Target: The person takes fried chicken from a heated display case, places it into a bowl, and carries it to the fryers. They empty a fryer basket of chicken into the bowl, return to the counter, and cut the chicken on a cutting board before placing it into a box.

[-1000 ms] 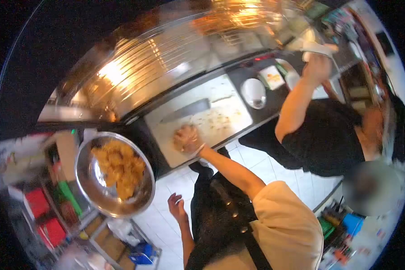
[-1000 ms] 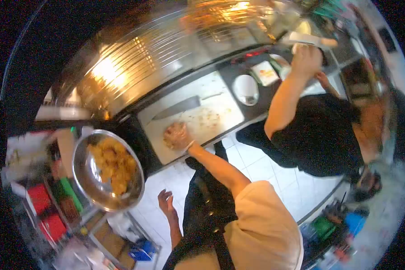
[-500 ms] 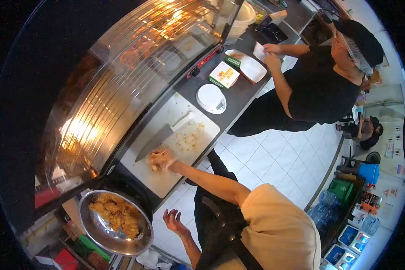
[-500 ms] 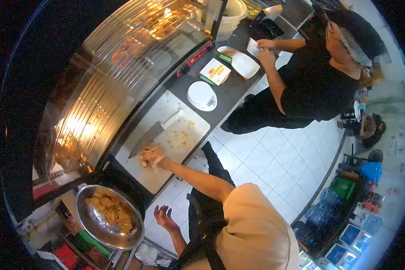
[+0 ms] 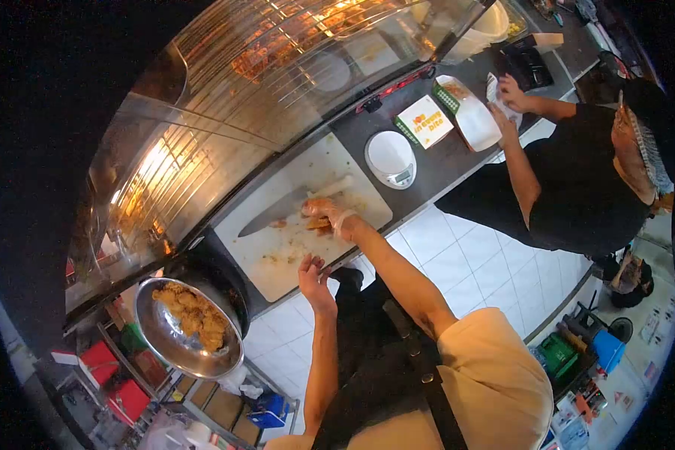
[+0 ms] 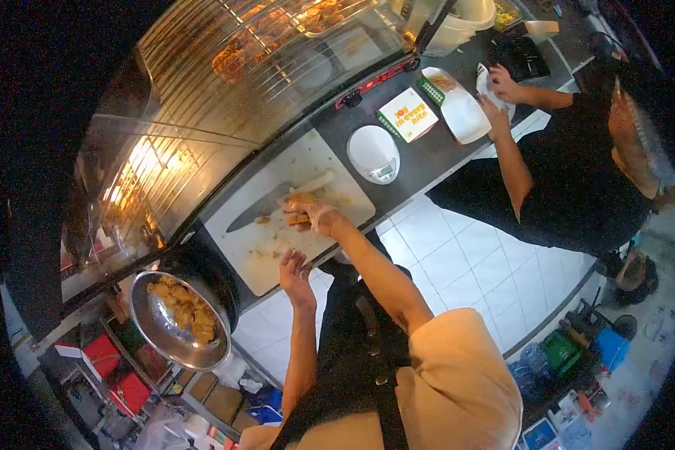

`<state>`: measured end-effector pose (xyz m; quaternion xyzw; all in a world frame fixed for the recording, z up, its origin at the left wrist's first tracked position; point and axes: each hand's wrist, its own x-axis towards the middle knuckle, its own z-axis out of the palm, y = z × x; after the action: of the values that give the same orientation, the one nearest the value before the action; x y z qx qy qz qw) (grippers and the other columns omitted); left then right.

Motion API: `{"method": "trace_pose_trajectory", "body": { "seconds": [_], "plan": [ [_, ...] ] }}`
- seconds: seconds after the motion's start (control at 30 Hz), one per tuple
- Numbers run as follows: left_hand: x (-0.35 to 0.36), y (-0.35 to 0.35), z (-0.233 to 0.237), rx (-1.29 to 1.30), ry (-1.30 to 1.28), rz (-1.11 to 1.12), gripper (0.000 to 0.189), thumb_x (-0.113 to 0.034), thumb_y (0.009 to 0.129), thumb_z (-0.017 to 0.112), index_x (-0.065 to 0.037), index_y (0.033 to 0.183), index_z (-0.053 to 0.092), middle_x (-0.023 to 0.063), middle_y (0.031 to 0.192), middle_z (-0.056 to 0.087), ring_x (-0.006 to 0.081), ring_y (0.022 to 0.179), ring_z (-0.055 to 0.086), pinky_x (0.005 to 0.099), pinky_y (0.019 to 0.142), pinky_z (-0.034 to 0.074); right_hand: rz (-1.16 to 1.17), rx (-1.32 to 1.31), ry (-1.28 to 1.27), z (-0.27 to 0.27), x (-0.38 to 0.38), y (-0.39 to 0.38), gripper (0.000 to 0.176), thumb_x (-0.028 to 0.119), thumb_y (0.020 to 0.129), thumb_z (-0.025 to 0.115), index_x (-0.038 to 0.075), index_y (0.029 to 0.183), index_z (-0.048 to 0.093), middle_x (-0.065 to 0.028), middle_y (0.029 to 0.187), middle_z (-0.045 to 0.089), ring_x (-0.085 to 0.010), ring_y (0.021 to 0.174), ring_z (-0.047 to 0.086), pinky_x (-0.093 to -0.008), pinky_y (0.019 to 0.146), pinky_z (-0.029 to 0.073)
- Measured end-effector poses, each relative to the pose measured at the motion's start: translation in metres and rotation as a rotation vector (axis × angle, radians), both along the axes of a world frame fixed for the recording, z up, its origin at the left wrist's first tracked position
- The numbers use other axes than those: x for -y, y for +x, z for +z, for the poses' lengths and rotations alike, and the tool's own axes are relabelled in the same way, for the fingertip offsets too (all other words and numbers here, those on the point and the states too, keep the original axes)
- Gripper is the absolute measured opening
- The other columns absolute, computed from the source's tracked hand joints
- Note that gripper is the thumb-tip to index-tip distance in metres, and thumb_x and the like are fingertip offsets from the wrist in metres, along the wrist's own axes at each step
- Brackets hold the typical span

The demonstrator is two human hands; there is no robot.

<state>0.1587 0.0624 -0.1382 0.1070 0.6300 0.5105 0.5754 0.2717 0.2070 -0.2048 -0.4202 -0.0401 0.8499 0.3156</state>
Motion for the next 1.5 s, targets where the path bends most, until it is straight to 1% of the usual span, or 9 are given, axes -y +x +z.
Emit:
{"method": "trace_pose_trajectory", "body": {
  "seconds": [0.33,0.43,0.5,0.57,0.7,0.87,1.07,1.27,1.5],
  "plan": [
    [-0.019,-0.013,-0.014,0.107,-0.046,0.099,0.056,-0.039,0.091,0.050,-0.012,0.140,0.041,0.0080,0.132,0.049,0.0233,0.118,0.047,0.0420,0.099,0.038,-0.288,0.104,0.222,0.137,-0.034,0.157,0.038,0.025,0.082,0.069,0.014,0.118,0.062,-0.0031,0.102,0.066,-0.0160,0.078,0.063,-0.0302,0.063,0.050],
    [-0.001,-0.017,-0.022,0.153,-0.015,0.090,0.055,-0.039,0.091,0.051,-0.011,0.138,0.043,0.0073,0.130,0.051,0.0234,0.116,0.049,0.0427,0.098,0.039,-0.647,0.375,0.323,0.130,-0.046,0.248,0.035,0.032,0.089,0.064,0.012,0.117,0.059,-0.0058,0.100,0.066,-0.0173,0.080,0.065,-0.0311,0.062,0.051],
    [0.008,-0.017,-0.014,0.109,-0.065,0.099,0.053,-0.038,0.092,0.052,-0.011,0.137,0.044,0.0071,0.129,0.052,0.0230,0.115,0.050,0.0435,0.098,0.039,-0.612,0.571,0.590,0.063,-0.057,0.332,0.036,0.035,0.089,0.063,0.011,0.116,0.059,-0.0075,0.102,0.066,-0.0183,0.079,0.066,-0.0348,0.063,0.052],
    [0.017,-0.021,-0.015,0.098,-0.079,0.100,0.052,-0.037,0.092,0.052,-0.012,0.136,0.045,0.0076,0.128,0.053,0.0226,0.115,0.050,0.0436,0.097,0.040,-0.324,0.872,0.250,-0.024,-0.085,0.453,0.036,0.028,0.086,0.068,0.008,0.115,0.059,-0.0085,0.096,0.068,-0.0186,0.072,0.066,-0.0374,0.054,0.052],
    [0.048,-0.034,-0.011,0.029,-0.108,0.163,0.047,-0.030,0.091,0.054,-0.010,0.133,0.046,0.0096,0.123,0.058,0.0221,0.113,0.055,0.0419,0.089,0.046,-0.118,1.940,0.487,0.070,-0.100,0.378,0.033,0.027,0.086,0.065,0.008,0.112,0.060,-0.0099,0.097,0.067,-0.0225,0.080,0.064,-0.0402,0.061,0.051],
    [0.072,-0.040,0.002,0.004,-0.144,0.240,0.047,-0.032,0.092,0.052,-0.008,0.132,0.046,0.0108,0.126,0.054,0.0251,0.113,0.052,0.0444,0.092,0.045,0.093,1.318,1.166,0.112,-0.064,0.095,0.029,0.026,0.087,0.061,0.007,0.109,0.062,-0.0117,0.098,0.066,-0.0275,0.089,0.062,-0.0436,0.070,0.050],
    [0.104,-0.058,0.005,0.003,-0.043,0.271,0.052,-0.032,0.091,0.053,-0.008,0.136,0.043,0.0121,0.124,0.055,0.0242,0.112,0.052,0.0442,0.091,0.045,0.721,1.140,1.380,0.015,0.006,-0.123,0.027,0.025,0.088,0.056,0.006,0.105,0.064,-0.0138,0.099,0.064,-0.0335,0.101,0.059,-0.0477,0.080,0.049],
    [0.135,-0.074,-0.005,0.021,-0.087,0.301,0.054,-0.039,0.090,0.051,-0.011,0.136,0.043,0.0094,0.129,0.049,0.0244,0.116,0.047,0.0450,0.096,0.039,0.755,1.557,1.297,-0.016,0.040,-0.070,0.027,0.027,0.089,0.053,0.007,0.103,0.063,-0.0163,0.102,0.063,-0.0377,0.106,0.057,-0.0522,0.084,0.047],
    [0.119,-0.065,-0.004,0.055,-0.123,0.263,0.057,-0.042,0.088,0.052,-0.011,0.135,0.044,0.0088,0.126,0.050,0.0242,0.115,0.047,0.0436,0.095,0.039,0.730,1.217,0.925,0.064,0.020,0.006,0.031,0.023,0.081,0.062,0.013,0.110,0.063,-0.0148,0.101,0.065,-0.0342,0.097,0.061,-0.0431,0.083,0.050]
  ]
}}
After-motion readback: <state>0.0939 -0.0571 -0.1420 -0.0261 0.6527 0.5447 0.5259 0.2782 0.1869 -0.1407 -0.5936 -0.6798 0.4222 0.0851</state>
